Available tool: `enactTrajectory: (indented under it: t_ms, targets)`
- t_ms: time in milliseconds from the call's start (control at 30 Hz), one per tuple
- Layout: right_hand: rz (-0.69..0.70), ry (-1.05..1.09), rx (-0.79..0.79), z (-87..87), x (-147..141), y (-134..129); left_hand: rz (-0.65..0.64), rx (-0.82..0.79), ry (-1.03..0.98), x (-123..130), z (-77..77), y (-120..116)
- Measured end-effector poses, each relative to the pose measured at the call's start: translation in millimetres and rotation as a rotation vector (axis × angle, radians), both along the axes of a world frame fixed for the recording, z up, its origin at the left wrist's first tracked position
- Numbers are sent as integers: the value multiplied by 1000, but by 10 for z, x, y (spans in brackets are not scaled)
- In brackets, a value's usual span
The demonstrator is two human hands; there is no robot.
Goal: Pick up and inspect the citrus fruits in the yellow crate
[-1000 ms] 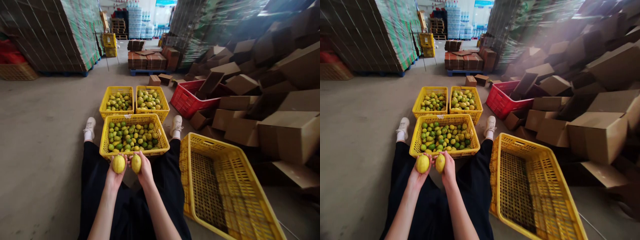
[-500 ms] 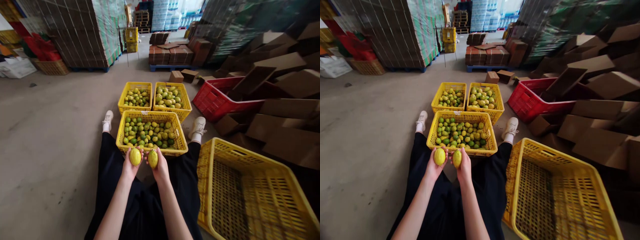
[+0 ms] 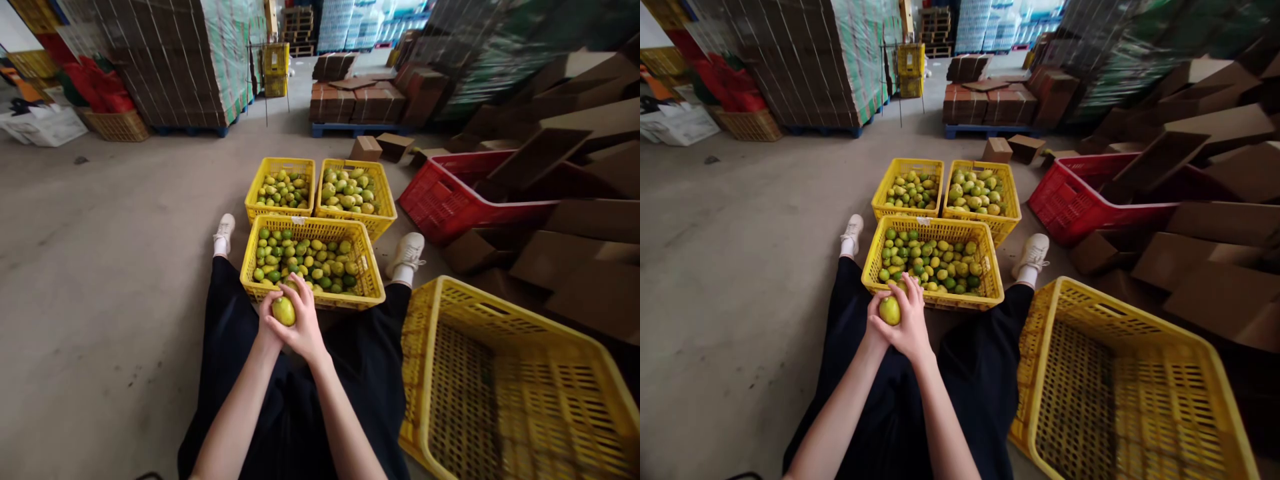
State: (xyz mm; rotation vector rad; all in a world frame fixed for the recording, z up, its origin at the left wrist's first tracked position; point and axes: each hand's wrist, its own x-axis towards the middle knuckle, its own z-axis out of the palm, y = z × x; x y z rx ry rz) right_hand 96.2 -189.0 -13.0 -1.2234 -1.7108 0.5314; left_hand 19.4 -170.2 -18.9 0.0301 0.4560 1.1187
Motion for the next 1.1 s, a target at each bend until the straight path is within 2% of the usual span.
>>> enactTrajectory:
  t_ms: [100, 200, 300, 400, 533, 600, 833, 967, 1100]
  targets:
    - [-30, 47, 122, -71, -48, -48, -18, -4, -5, -44, -13, -20]
    - [-102, 244, 216, -105, -85, -91, 6, 13, 35, -47, 10, -31]
    - [-248, 441, 182, -79, -45, -110, 47, 73, 120, -56, 50, -32]
    - [-347, 450, 105, -18, 111, -82, 140, 206, 279, -119, 66, -15]
    - [-249, 363, -11, 52, 351, -12, 179, 438, 478, -225, 62, 19]
    - [-183, 361, -13, 65, 413, 15, 180, 532, 558, -253, 74, 25]
    - [-52, 425, 10, 51, 412, 39, 102, 735, 797, -277, 111, 0]
    - [-24, 534, -60, 65, 427, 25, 136, 707, 839, -284, 75, 13]
    - [6, 696, -322, 84, 425, 0, 104, 551, 810, -248, 28, 13]
